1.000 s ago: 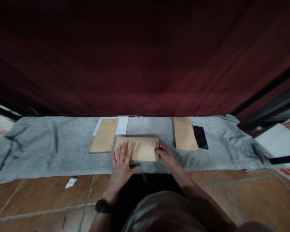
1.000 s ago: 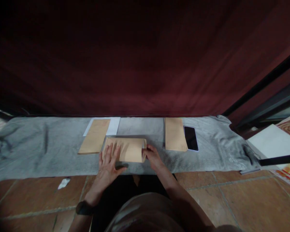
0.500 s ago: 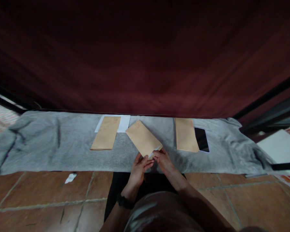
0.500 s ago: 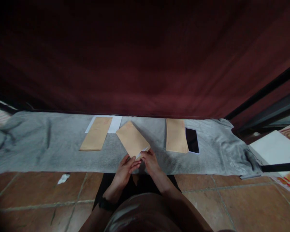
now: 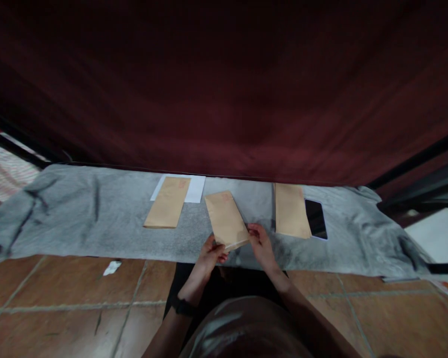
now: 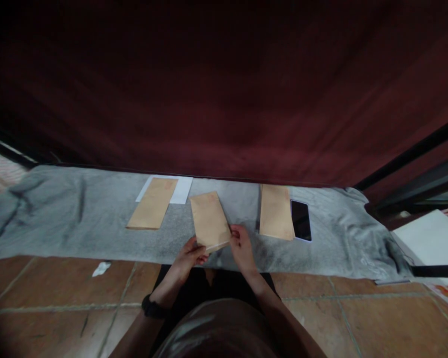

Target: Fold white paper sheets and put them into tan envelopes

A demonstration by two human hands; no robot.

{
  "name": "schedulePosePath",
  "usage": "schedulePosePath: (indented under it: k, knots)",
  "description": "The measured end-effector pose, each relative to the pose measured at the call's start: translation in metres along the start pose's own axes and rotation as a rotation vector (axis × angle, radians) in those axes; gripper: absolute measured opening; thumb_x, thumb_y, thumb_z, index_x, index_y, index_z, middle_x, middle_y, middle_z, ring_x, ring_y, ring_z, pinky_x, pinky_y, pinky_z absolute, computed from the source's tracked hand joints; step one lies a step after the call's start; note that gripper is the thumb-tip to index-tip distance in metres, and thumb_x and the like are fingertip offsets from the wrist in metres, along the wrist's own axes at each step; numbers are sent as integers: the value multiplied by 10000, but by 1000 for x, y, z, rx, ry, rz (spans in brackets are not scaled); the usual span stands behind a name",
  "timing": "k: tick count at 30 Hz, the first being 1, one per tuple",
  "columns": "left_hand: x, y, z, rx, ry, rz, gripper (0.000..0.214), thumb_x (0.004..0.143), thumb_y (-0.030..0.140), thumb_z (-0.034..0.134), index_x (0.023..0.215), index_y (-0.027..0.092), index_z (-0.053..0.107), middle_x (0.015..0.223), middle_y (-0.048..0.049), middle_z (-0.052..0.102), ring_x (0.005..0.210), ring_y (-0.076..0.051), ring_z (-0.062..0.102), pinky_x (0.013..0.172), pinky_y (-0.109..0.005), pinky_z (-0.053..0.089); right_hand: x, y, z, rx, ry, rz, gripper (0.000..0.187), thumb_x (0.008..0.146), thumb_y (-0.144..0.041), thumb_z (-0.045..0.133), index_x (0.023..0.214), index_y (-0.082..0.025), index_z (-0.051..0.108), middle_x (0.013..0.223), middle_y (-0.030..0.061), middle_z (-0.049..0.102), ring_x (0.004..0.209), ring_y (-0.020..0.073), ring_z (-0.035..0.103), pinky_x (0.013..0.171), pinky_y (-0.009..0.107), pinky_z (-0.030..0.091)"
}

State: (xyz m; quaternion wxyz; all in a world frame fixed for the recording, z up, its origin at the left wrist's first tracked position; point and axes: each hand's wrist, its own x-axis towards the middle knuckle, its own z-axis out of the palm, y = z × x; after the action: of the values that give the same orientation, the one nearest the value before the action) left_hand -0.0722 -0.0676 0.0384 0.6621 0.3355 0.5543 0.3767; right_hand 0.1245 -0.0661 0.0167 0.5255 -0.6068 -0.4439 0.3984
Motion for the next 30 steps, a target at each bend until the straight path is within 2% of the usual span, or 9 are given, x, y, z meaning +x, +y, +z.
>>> schedulePosePath:
  k: [5,9,12,15,17,20,22,26,30]
  knots:
    - [2,3,0,72,-28,-53,449,662,356,743,1043,209,557,624,53,643,501,-132,612,493,-215,434,-5,-9,-3,-477,-235,-409,379,963,-198,461,1290,-267,641,1388,68,624,1303,213,565,1139,414,443]
    - [1,6,-8,236,4,-46,438,727,425,734,1061,209,551,593,65,597,458,-139,569,474,-230,410,-8,-6,-2,-718,-357,-511,410,992,-193,476,1370,-290,598,1473,49,569,1374,221,512,1176,449,404]
    - [-4,12,-16,642,223,142,286,876,442,624,1041,210,601,634,23,601,564,-185,630,559,-274,458,-9,-3,-1,-784,-362,-530,422,997,-192,484,1399,-282,574,1483,56,562,1382,230,503,1190,468,384]
    - [-2,24,-14,1049,390,458,256,985,329,461,1101,203,652,919,-86,699,881,-253,701,785,-362,524,-9,-1,1,-803,-354,-538,427,994,-187,490,1406,-270,568,1489,65,557,1385,237,499,1194,480,373]
    - [11,34,-4,1175,337,673,356,1013,281,378,1244,182,630,1192,-139,684,1136,-283,648,965,-418,500,-10,-2,2,-808,-343,-537,431,985,-180,495,1399,-271,575,1480,69,565,1379,241,506,1192,488,373]
    - [46,47,17,1293,206,876,505,1028,321,362,1491,141,453,1556,-153,462,1479,-312,362,1188,-503,321,-11,-2,3,-815,-323,-534,432,976,-177,500,1390,-268,583,1468,75,576,1369,244,516,1186,493,373]
    - [76,53,28,1344,100,923,551,1033,347,352,1537,128,392,1614,-139,391,1532,-291,267,1241,-508,229,-11,-1,3,-821,-325,-539,427,979,-185,498,1391,-264,579,1472,77,572,1372,243,511,1185,489,369]
    - [128,59,33,1417,-110,914,571,1032,386,347,1537,127,409,1610,-135,403,1539,-267,260,1264,-491,161,-11,0,4,-838,-334,-543,408,1001,-220,478,1398,-256,564,1480,76,564,1380,233,498,1192,465,352]
    - [149,57,26,1447,-201,900,589,1032,448,353,1539,155,416,1626,-120,377,1538,-244,270,1265,-466,149,-10,0,5,-838,-323,-534,382,1012,-251,469,1379,-228,574,1476,88,566,1370,229,502,1196,447,340]
